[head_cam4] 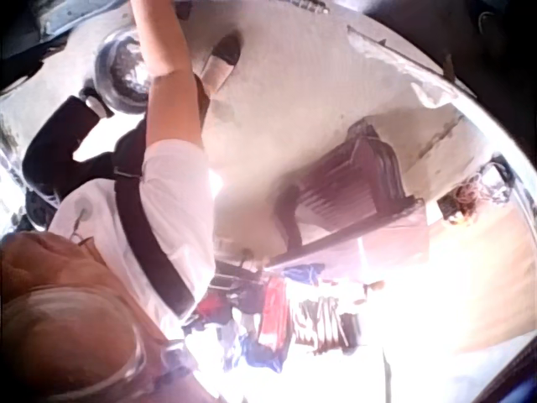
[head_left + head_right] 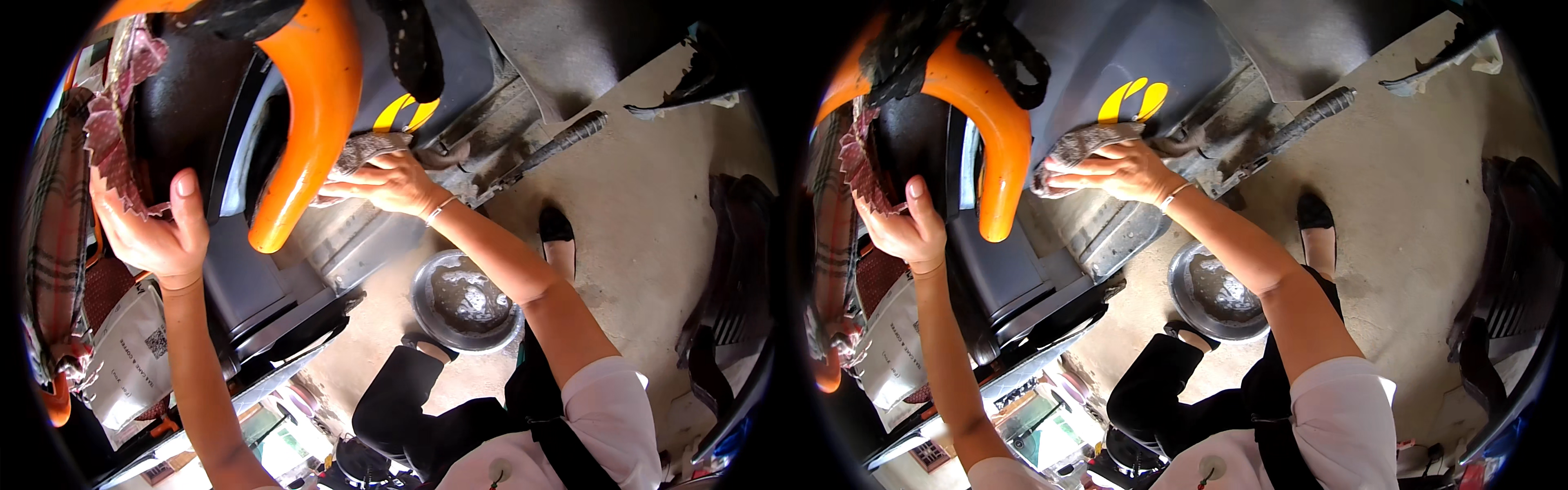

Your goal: The person wipes the interior and exterior surfaces of a motorized rickshaw using a cloth and a basin of water.

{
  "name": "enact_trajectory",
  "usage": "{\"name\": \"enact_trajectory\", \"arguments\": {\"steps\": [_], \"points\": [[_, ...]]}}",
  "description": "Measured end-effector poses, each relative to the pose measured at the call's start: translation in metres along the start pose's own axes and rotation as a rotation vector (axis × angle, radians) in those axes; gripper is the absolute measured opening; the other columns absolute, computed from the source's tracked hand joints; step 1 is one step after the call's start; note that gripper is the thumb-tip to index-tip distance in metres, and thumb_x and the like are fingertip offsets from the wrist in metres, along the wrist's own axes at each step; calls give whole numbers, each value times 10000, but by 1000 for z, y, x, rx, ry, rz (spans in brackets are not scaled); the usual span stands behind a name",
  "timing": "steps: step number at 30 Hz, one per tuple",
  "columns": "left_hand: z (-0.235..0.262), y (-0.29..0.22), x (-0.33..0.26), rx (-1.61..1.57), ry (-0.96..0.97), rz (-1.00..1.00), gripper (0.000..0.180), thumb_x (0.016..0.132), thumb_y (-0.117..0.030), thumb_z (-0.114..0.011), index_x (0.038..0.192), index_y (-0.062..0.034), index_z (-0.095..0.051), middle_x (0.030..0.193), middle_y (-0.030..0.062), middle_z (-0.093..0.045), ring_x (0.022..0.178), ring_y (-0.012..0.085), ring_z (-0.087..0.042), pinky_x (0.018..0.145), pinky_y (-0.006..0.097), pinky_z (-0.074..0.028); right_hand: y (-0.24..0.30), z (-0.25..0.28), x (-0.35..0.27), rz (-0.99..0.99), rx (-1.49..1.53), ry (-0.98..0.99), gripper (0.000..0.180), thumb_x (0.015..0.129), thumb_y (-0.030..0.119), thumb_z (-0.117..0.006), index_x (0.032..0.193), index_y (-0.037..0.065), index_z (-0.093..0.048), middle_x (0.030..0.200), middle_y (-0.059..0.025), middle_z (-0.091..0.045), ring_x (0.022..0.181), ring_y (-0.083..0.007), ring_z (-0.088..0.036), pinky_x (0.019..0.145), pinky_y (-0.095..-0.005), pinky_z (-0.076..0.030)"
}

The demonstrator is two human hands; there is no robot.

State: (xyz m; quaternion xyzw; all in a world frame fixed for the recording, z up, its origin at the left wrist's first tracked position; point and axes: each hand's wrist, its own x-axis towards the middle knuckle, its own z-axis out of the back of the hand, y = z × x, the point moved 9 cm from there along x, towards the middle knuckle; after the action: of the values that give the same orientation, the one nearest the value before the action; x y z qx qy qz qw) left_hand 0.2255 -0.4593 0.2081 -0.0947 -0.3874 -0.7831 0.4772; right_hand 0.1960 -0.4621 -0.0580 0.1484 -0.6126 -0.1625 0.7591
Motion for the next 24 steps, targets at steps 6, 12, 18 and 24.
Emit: {"name": "enact_trajectory", "arguments": {"steps": [6, 12, 18, 24], "points": [[7, 8, -6, 62, -10, 3, 619, 828, -361, -673, 1200, 99, -493, 1113, 230, -597, 984, 373, -614, 840, 386, -497, -97, 54, -19, -332, -299, -115, 481, 781, 147, -571, 1223, -33, -509, 1405, -227, -378, 1243, -379, -425, 1019, -504, -380], [5, -1, 2, 92, -20, -6, 565, 818, -318, -690, 1169, 95, -531, 1108, 209, -608, 970, 351, -626, 842, 360, -498, -180, 85, -49, -1007, 436, -860, 514, 942, 232, -413, 1297, -127, -321, 1172, -270, -522, 1056, -304, -516, 977, -366, -377], [13, -11, 6, 118, -21, 3, 573, 827, -286, -696, 1210, 95, -505, 1115, 204, -610, 934, 317, -632, 831, 340, -504, -115, 17, -68, -1493, 708, -909, 504, 983, 220, -358, 1338, -116, -231, 1351, -269, -381, 1214, -306, -433, 1063, -348, -320], [5, -14, 15, -58, -97, 17, 550, 786, -247, -728, 1202, 52, -531, 1160, 149, -619, 966, 320, -629, 861, 352, -497, -51, -63, -98, -1939, 1178, -419, 367, 963, 269, -326, 1135, -49, -389, 1104, -228, -484, 970, -312, -541, 853, -417, -478]]}}
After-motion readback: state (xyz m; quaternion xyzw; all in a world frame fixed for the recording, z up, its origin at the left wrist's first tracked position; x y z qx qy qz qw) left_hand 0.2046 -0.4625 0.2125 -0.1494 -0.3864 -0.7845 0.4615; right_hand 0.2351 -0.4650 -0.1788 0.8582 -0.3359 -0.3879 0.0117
